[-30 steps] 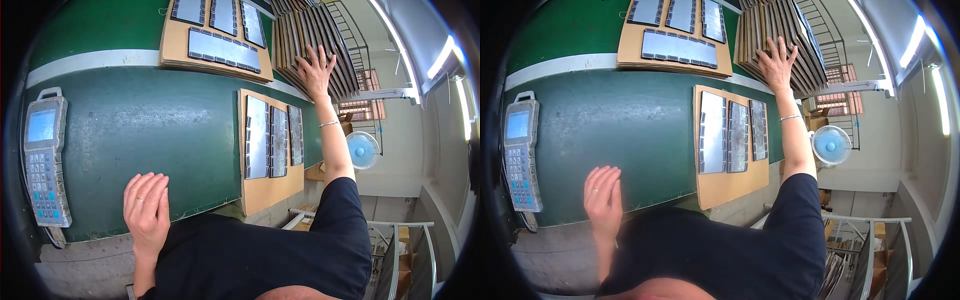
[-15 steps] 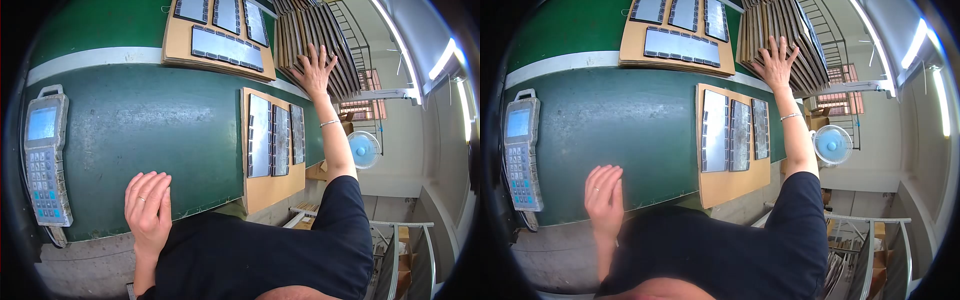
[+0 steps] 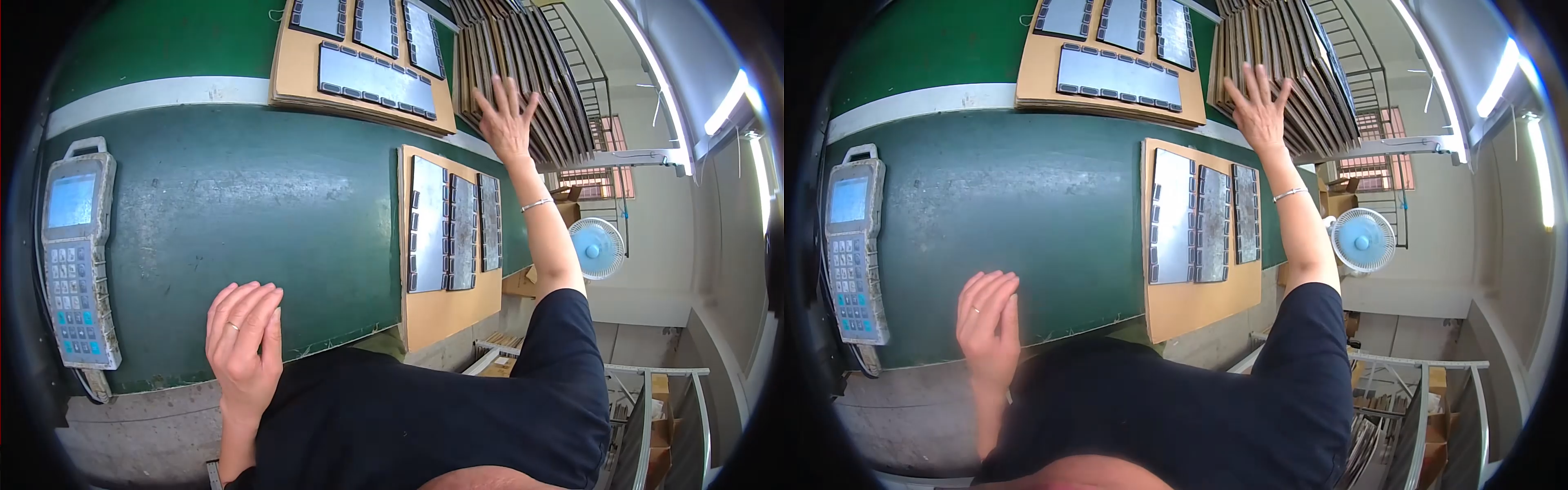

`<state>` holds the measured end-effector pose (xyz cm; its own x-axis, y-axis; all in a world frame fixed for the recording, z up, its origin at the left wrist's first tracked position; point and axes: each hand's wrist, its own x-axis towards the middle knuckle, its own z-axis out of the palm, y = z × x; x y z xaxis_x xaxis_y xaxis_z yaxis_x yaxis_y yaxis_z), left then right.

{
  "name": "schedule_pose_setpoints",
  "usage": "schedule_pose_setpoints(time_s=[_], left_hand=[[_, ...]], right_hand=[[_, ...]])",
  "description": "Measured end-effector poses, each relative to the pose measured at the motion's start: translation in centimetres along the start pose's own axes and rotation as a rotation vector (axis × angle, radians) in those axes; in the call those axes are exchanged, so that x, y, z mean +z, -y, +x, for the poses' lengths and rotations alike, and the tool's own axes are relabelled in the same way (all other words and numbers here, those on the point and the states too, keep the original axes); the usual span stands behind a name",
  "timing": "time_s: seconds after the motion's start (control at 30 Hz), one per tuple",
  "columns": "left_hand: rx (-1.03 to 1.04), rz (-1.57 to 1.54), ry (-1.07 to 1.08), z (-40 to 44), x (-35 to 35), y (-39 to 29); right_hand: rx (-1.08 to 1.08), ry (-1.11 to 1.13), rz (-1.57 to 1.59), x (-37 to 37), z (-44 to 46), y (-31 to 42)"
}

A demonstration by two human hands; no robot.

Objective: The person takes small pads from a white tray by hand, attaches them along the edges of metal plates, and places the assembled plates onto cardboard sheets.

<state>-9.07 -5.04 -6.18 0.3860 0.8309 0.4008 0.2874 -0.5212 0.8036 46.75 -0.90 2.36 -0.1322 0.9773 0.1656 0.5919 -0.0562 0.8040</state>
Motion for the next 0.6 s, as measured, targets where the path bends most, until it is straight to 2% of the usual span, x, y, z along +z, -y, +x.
schedule_pose_setpoints(time_s=[0.17,0.27,0.4,0.6], left_hand=[[-0.003,0.004,0.006,0.1,0.0,0.0],[-0.011,0.012,0.009,0.1,0.0,-0.1],[-0.012,0.015,0.012,0.2,0.0,-0.2],[-0.018,0.017,0.017,0.2,0.0,-0.1]], right_hand=[[-0.154,0.047,-0.061,0.1,0.3,1.0],[-0.161,0.126,0.026,0.1,0.5,1.0],[-0.159,0.079,0.115,0.1,0.4,0.6],[-0.246,0.077,0.077,-0.1,1.4,0.6]])
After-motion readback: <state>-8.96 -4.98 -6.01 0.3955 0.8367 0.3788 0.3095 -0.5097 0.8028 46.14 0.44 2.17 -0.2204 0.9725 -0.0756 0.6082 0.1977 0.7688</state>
